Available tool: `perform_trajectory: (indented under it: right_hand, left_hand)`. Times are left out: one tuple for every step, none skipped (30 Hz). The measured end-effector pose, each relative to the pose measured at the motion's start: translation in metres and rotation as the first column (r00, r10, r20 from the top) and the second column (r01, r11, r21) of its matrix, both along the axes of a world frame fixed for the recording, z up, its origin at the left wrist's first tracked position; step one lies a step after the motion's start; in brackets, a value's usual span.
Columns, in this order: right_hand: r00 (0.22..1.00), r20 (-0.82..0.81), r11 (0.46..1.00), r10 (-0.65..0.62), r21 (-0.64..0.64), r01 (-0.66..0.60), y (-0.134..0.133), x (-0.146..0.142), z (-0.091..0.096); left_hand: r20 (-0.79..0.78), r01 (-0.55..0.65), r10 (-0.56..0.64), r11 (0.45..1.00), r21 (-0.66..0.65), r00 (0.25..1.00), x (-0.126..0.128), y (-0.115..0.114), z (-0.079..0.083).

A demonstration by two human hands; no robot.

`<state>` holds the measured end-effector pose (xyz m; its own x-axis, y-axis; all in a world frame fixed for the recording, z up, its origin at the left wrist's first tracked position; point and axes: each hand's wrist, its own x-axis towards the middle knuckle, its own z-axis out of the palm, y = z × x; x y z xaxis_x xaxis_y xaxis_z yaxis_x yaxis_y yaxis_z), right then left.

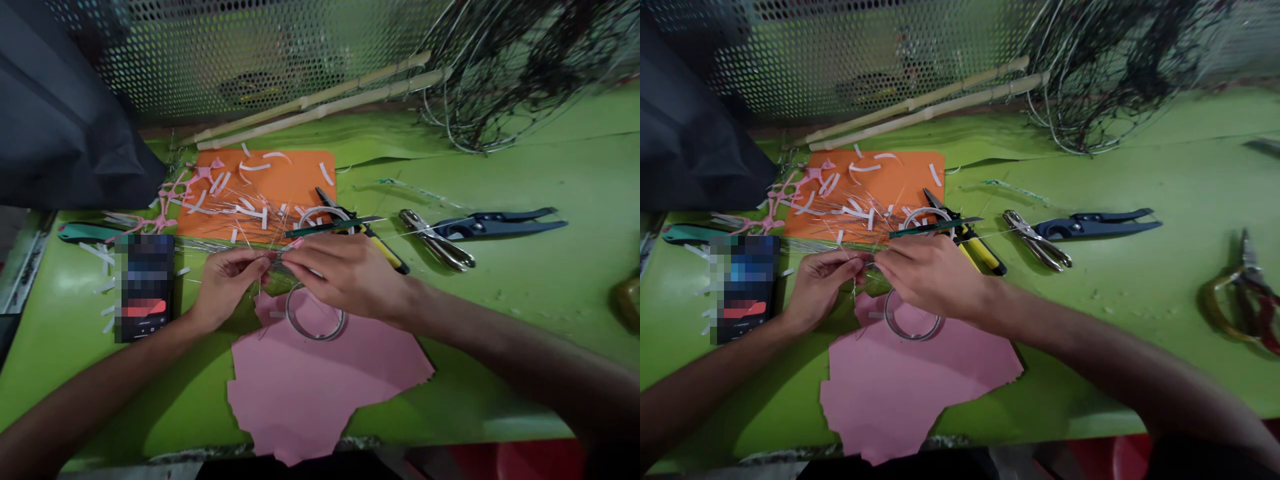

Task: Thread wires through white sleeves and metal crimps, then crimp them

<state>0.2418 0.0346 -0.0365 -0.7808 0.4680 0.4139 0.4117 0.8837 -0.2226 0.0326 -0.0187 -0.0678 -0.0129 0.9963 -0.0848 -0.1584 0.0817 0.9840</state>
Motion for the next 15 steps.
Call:
perform_trajectory:
  right_hand:
    - [1.000,0.014,1.000,0.005,0.000,-0.005,0.0008,0.0004,0.0003]
    - [1.000,0.030,1.000,0.010,-0.004,-0.010,0.0017,0.0009,0.0007]
    - [0.999,0.045,1.000,0.014,-0.012,-0.013,0.0029,0.0015,0.0011]
    - [0.998,0.058,1.000,0.014,-0.020,-0.012,0.0041,0.0020,0.0015]
    - [0.998,0.068,1.000,0.010,-0.028,-0.008,0.0054,0.0025,0.0019]
    - [0.997,0.076,0.999,0.006,-0.032,-0.003,0.0066,0.0028,0.0023]
    - [0.997,0.080,0.999,0.003,-0.033,0.000,0.0078,0.0030,0.0027]
    - [0.996,0.084,1.000,0.003,-0.030,-0.001,0.0087,0.0032,0.0030]
    - [0.996,0.088,1.000,0.007,-0.026,-0.005,0.0094,0.0032,0.0033]
    - [0.996,0.092,1.000,0.011,-0.020,-0.010,0.0097,0.0032,0.0035]
    - [0.995,0.095,1.000,0.015,-0.014,-0.013,0.0099,0.0031,0.0037]
    - [0.995,0.097,1.000,0.015,-0.007,-0.015,0.0097,0.0031,0.0038]
    - [0.995,0.096,1.000,0.015,0.001,-0.015,0.0095,0.0031,0.0040]
    - [0.996,0.093,1.000,0.011,0.010,-0.012,0.0091,0.0032,0.0041]
    - [0.996,0.090,1.000,0.007,0.019,-0.008,0.0087,0.0032,0.0043]
  left_hand:
    - [-0.002,-0.009,0.009,1.000,0.000,1.000,0.0004,0.0002,0.0000]
    - [-0.002,-0.016,0.016,1.000,-0.004,1.000,0.0008,0.0004,0.0002]
    - [-0.004,-0.022,0.022,1.000,-0.009,1.000,0.0012,0.0005,0.0006]
    - [-0.006,-0.027,0.027,1.000,-0.014,1.000,0.0017,0.0006,0.0012]
    - [-0.008,-0.030,0.030,0.999,-0.021,1.000,0.0021,0.0007,0.0017]
    - [-0.008,-0.033,0.033,0.999,-0.027,0.999,0.0024,0.0007,0.0023]
    - [-0.007,-0.036,0.036,0.999,-0.033,0.999,0.0027,0.0007,0.0028]
    - [-0.002,-0.037,0.037,0.999,-0.036,0.999,0.0028,0.0007,0.0030]
    - [0.005,-0.038,0.038,0.999,-0.037,0.999,0.0028,0.0006,0.0031]
    - [0.012,-0.035,0.035,0.999,-0.037,0.999,0.0026,0.0004,0.0028]
    - [0.020,-0.030,0.031,0.999,-0.033,0.999,0.0022,0.0002,0.0023]
    - [0.028,-0.023,0.024,0.999,-0.024,0.999,0.0017,0.0000,0.0015]
    - [0.035,-0.013,0.014,1.000,-0.015,0.999,0.0010,-0.0002,0.0007]
    - [0.042,-0.004,0.004,1.000,-0.005,0.999,0.0002,-0.0003,-0.0002]
    - [0.049,0.005,-0.005,1.000,0.002,0.999,-0.0006,-0.0004,-0.0010]
